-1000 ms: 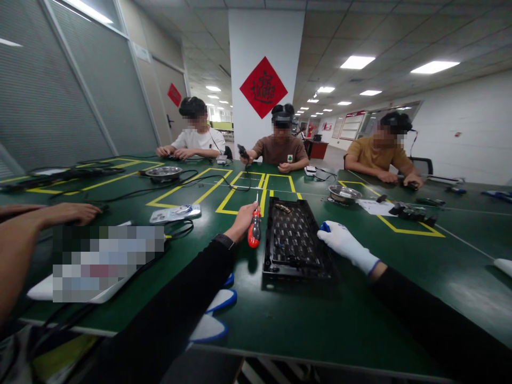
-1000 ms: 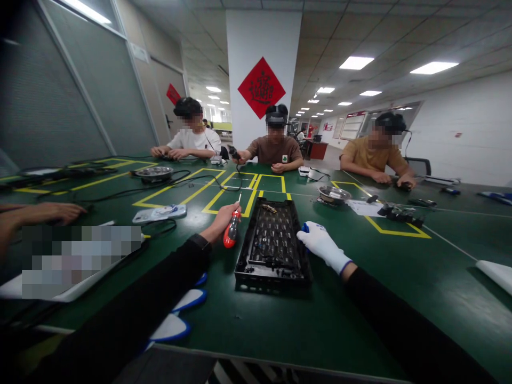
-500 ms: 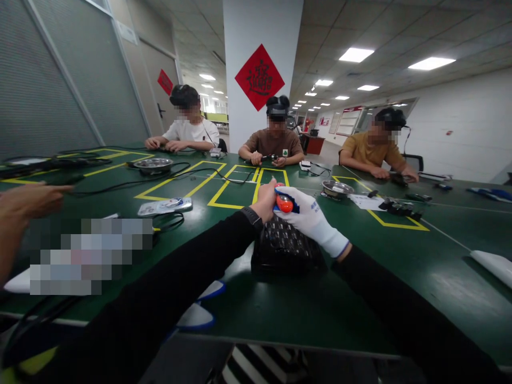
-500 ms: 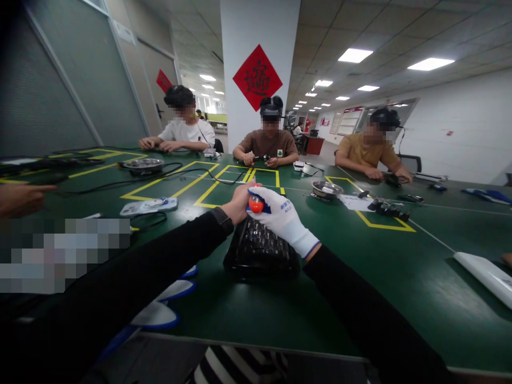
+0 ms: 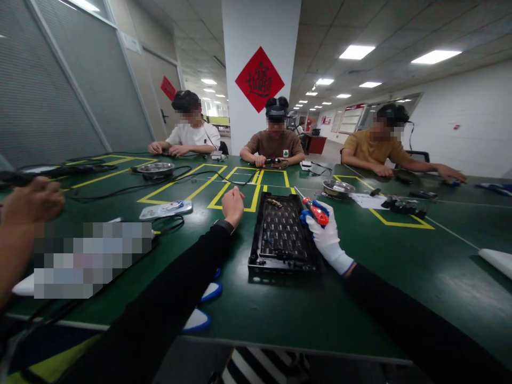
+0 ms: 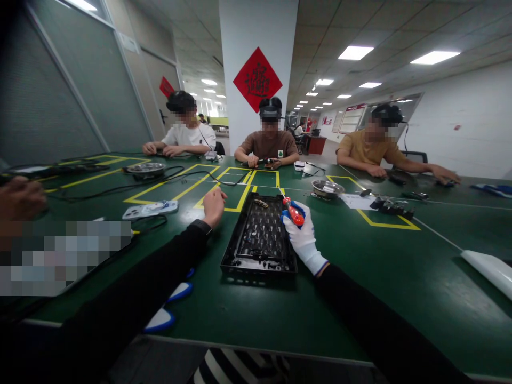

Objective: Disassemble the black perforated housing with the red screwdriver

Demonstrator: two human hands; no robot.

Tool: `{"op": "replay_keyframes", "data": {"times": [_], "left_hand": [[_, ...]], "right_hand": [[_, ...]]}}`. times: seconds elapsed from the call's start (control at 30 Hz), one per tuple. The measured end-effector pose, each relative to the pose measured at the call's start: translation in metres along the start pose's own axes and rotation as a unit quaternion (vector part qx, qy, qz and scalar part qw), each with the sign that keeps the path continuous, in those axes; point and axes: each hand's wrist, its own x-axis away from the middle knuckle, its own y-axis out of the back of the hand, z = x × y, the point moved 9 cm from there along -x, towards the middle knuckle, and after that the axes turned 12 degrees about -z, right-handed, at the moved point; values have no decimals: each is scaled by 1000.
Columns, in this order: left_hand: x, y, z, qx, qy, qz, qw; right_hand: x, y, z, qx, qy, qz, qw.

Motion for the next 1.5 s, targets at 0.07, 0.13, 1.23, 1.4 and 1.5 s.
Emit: {"op": "replay_keyframes", "data": {"times": [0.07, 0.13, 1.23, 1.4, 1.5], "left_hand": [[-1, -16, -5, -36, -24, 57, 997], [1, -25, -13, -44, -44, 92, 994], [57, -26, -8, 57, -46, 122, 990], [61, -27, -13, 58, -68, 145, 985], [61, -26, -17, 61, -92, 142, 984]], "right_hand": [[2, -2, -1, -4, 5, 3, 1000], [2, -5, -1, -11, 6, 7, 1000], [-3, -5, -11, -50, -18, -7, 999], [-12, 17, -33, 144, -22, -49, 988], [-11, 18, -45, 230, -37, -11, 973]]}}
